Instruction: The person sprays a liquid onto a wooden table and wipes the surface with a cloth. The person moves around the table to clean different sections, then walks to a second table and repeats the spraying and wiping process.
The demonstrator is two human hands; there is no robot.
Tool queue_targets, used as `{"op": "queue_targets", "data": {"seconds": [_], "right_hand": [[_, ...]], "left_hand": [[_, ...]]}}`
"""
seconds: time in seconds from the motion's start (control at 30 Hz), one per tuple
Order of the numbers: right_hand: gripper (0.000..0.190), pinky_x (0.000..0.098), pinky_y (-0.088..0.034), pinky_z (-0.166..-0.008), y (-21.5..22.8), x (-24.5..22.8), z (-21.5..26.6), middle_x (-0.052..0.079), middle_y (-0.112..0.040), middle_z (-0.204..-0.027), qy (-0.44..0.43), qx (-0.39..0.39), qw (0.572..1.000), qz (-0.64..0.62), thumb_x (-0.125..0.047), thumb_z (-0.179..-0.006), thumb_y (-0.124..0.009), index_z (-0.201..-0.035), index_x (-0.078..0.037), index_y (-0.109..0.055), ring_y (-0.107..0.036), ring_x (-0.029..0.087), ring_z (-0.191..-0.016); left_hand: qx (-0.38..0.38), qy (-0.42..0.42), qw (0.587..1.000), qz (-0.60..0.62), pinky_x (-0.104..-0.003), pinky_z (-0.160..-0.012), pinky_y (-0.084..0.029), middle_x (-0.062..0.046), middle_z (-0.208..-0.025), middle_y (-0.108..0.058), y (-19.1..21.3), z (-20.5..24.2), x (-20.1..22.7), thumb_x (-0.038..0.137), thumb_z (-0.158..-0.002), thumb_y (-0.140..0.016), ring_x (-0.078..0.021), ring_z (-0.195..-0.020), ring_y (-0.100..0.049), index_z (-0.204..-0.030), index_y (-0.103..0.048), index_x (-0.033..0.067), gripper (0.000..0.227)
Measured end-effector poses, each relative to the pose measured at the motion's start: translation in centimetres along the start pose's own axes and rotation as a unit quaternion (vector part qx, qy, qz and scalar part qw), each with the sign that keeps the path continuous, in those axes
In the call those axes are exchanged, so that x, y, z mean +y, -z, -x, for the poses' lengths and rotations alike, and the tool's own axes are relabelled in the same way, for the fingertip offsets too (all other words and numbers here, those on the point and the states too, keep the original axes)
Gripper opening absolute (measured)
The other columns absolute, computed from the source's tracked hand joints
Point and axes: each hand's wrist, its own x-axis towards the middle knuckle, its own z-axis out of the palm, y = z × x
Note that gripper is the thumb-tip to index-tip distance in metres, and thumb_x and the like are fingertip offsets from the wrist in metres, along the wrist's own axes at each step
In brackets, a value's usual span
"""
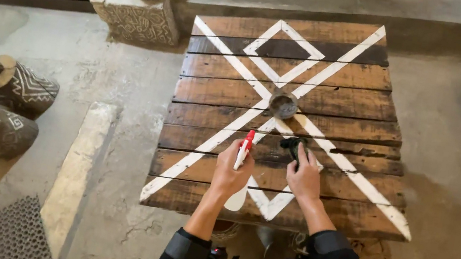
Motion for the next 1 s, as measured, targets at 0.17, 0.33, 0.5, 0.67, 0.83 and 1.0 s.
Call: {"op": "queue_targets", "data": {"seconds": [0.17,0.33,0.5,0.67,0.83,1.0], "right_hand": [[0.068,0.0562,-0.033,-0.111,0.0,3.3,-4.4,0.029,-0.029,-0.158,-0.097,-0.163,0.979,0.078,-0.029,-0.096,-0.054,-0.158,-0.011,-0.034,-0.033,0.049,-0.141],[0.076,0.0634,-0.003,-0.121,-1.8,4.0,-6.7,0.02,-0.005,-0.168,-0.09,-0.27,0.938,0.198,-0.044,-0.096,-0.05,-0.161,-0.018,-0.021,0.004,0.043,-0.154],[0.068,0.067,-0.006,-0.121,-5.1,6.9,-8.6,0.02,-0.01,-0.17,-0.058,-0.208,0.956,0.198,-0.037,-0.101,-0.046,-0.162,-0.016,-0.024,-0.002,0.043,-0.157],[0.069,0.0675,-0.006,-0.12,-6.7,7.9,-11.6,0.022,-0.01,-0.169,-0.085,-0.21,0.958,0.176,-0.035,-0.1,-0.046,-0.162,-0.015,-0.023,-0.004,0.043,-0.155],[0.07,0.0678,-0.006,-0.12,-7.3,6.2,-11.3,0.026,-0.01,-0.167,-0.103,-0.181,0.96,0.187,-0.032,-0.099,-0.045,-0.162,-0.01,-0.023,-0.005,0.044,-0.155],[0.076,0.0688,-0.002,-0.12,-9.2,2.4,-8.8,0.04,-0.005,-0.162,-0.115,-0.191,0.954,0.202,-0.025,-0.096,-0.045,-0.16,0.005,-0.018,0.001,0.054,-0.154]], "left_hand": [[-0.006,0.052,0.998,0.022,-0.036,-0.065,-0.053,-0.014,-0.085,-0.069,-4.2,-1.5,1.2,0.007,-0.09,-0.063,-0.0241,-0.073,-0.069,-0.108,-0.064,0.0046,0.018],[0.026,-0.007,1.0,-0.015,-0.035,-0.068,-0.053,-0.015,-0.086,-0.069,-5.8,-3.3,0.6,0.006,-0.091,-0.064,-0.0245,-0.076,-0.068,-0.108,-0.064,0.0027,0.017],[0.027,0.01,1.0,-0.008,-0.035,-0.064,-0.05,-0.015,-0.081,-0.066,-6.5,-4.8,0.1,0.005,-0.089,-0.063,-0.0263,-0.068,-0.063,-0.107,-0.063,0.0027,0.018],[0.005,0.044,0.999,-0.005,-0.035,-0.066,-0.052,-0.015,-0.082,-0.067,-6.4,-6.0,-1.4,0.004,-0.089,-0.063,-0.025,-0.07,-0.065,-0.106,-0.064,0.0031,0.017],[-0.014,0.077,0.997,-0.007,-0.035,-0.065,-0.052,-0.014,-0.081,-0.069,-4.8,-7.8,-1.7,0.006,-0.088,-0.065,-0.0244,-0.068,-0.066,-0.107,-0.064,0.0032,0.019],[-0.001,0.034,0.999,-0.021,-0.035,-0.064,-0.051,-0.015,-0.08,-0.068,-2.2,-9.4,-3.8,0.006,-0.091,-0.064,-0.0228,-0.069,-0.065,-0.108,-0.064,0.0029,0.017]]}}
